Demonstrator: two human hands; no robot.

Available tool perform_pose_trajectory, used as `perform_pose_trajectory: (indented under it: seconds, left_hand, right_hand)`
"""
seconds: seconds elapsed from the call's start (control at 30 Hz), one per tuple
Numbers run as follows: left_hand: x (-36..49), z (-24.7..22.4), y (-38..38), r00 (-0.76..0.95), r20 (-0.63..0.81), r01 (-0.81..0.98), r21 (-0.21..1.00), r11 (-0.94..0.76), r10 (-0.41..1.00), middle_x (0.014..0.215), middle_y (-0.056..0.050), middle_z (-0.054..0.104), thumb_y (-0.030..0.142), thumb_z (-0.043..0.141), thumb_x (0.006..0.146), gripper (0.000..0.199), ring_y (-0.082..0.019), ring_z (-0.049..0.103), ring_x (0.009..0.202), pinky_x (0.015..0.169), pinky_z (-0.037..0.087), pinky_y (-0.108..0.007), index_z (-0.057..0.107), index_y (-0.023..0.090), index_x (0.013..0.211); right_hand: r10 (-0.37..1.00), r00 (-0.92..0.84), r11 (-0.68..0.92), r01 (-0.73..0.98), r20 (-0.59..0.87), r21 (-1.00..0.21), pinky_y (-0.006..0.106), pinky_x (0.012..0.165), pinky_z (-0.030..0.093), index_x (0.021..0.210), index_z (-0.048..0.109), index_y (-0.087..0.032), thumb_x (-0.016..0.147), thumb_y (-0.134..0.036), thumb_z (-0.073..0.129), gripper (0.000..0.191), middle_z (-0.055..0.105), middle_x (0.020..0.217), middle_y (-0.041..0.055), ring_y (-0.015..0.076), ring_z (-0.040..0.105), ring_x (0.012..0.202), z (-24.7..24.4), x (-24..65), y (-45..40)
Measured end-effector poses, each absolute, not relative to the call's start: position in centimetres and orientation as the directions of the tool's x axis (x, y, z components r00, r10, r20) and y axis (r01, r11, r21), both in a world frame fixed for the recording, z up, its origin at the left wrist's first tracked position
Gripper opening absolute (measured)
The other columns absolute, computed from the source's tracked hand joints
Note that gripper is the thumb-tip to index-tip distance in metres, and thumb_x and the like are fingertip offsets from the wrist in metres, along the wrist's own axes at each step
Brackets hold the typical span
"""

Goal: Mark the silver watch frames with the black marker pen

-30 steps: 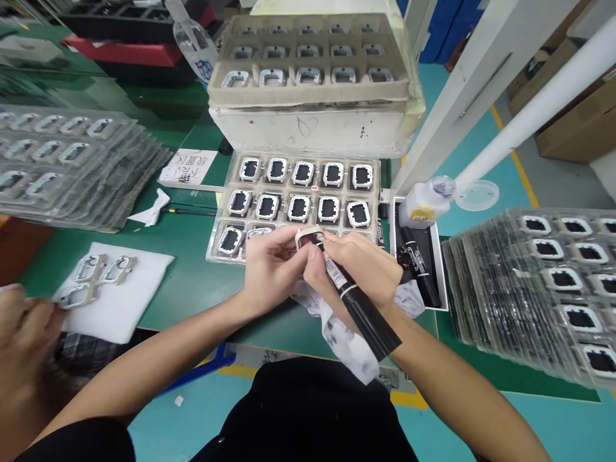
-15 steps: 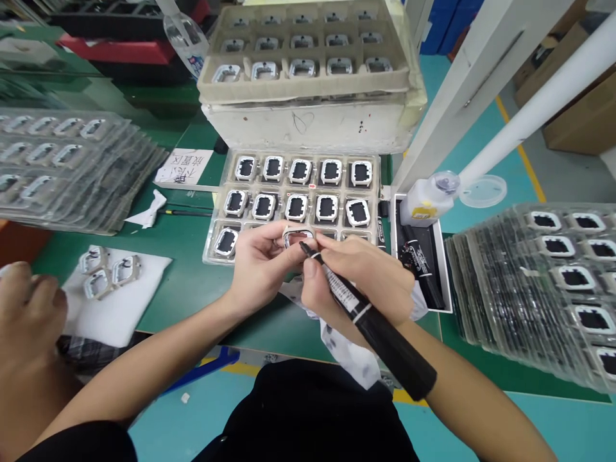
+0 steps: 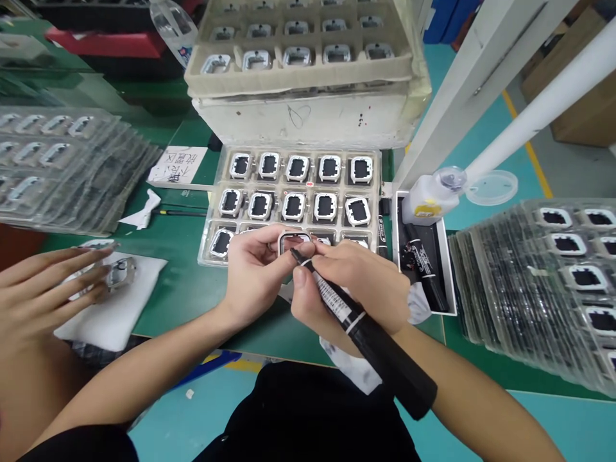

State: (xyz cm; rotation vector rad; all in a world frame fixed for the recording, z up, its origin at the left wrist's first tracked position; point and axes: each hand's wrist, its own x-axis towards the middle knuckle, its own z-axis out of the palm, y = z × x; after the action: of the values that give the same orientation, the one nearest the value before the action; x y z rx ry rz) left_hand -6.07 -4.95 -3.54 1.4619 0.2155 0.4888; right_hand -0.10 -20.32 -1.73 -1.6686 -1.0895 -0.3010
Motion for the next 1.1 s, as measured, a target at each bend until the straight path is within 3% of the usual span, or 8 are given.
perform_pose_trajectory:
  seconds: [0.33,0.5,0.67,0.83,1.1]
  left_hand:
    - [-6.5,-4.5,-5.0,0.851,0.284,-0.285,0.956,-0.066,0.441,0.066,0.001,0.074,0.03,0.088,0.085,0.019,-0.012,0.07,0.061,0.059,0.059,-0.021,0.076,0.017,0.079]
    - [-6.7,-4.9,-4.5,0.846,0.349,-0.325,0.937,-0.127,0.404,0.072,-0.001,0.077,0.031,0.088,0.086,0.016,-0.014,0.073,0.066,0.062,0.061,-0.022,0.081,0.017,0.092]
    - [-6.2,-4.5,-4.3,0.856,0.332,-0.345,0.938,-0.04,0.395,0.078,-0.003,0.08,0.04,0.089,0.085,0.026,-0.014,0.074,0.062,0.061,0.064,-0.023,0.082,0.016,0.091]
    - [-5.9,-4.1,-4.4,0.882,0.265,-0.298,0.954,0.026,0.39,0.076,-0.004,0.081,0.049,0.088,0.083,0.033,-0.015,0.075,0.063,0.06,0.065,-0.026,0.083,0.017,0.09]
    - [-5.7,-4.6,-4.2,0.874,0.289,-0.323,0.946,0.021,0.39,0.079,-0.005,0.082,0.043,0.087,0.086,0.026,-0.016,0.077,0.068,0.062,0.065,-0.025,0.086,0.018,0.093]
  right_hand:
    - [0.417,0.508,0.064,0.81,0.753,-0.582,0.046,0.081,0.074,0.106,0.074,-0.025,0.086,-0.004,0.076,0.029,0.079,0.094,0.0032,0.0289,0.081,0.086,-2.6,-0.2,-19.8]
    - [0.391,0.432,0.129,0.849,0.813,-0.513,0.045,0.081,0.075,0.11,0.07,-0.026,0.085,-0.002,0.073,0.035,0.078,0.09,0.0007,0.0251,0.08,0.079,-2.6,0.0,-19.6]
    - [0.341,0.375,0.183,0.873,0.862,-0.452,0.046,0.081,0.075,0.111,0.07,-0.02,0.082,0.0,0.073,0.036,0.078,0.091,0.0064,0.0287,0.08,0.086,-2.8,0.2,-19.7]
    - [0.449,0.376,0.154,0.861,0.811,-0.485,0.046,0.089,0.074,0.104,0.068,-0.023,0.086,-0.002,0.072,0.029,0.078,0.089,0.0026,0.0284,0.081,0.094,-2.8,0.5,-20.1]
    - [0.339,0.333,0.193,0.891,0.88,-0.412,0.046,0.079,0.075,0.113,0.068,-0.018,0.083,0.002,0.072,0.036,0.079,0.094,0.0092,0.0316,0.08,0.095,-2.8,0.4,-19.7]
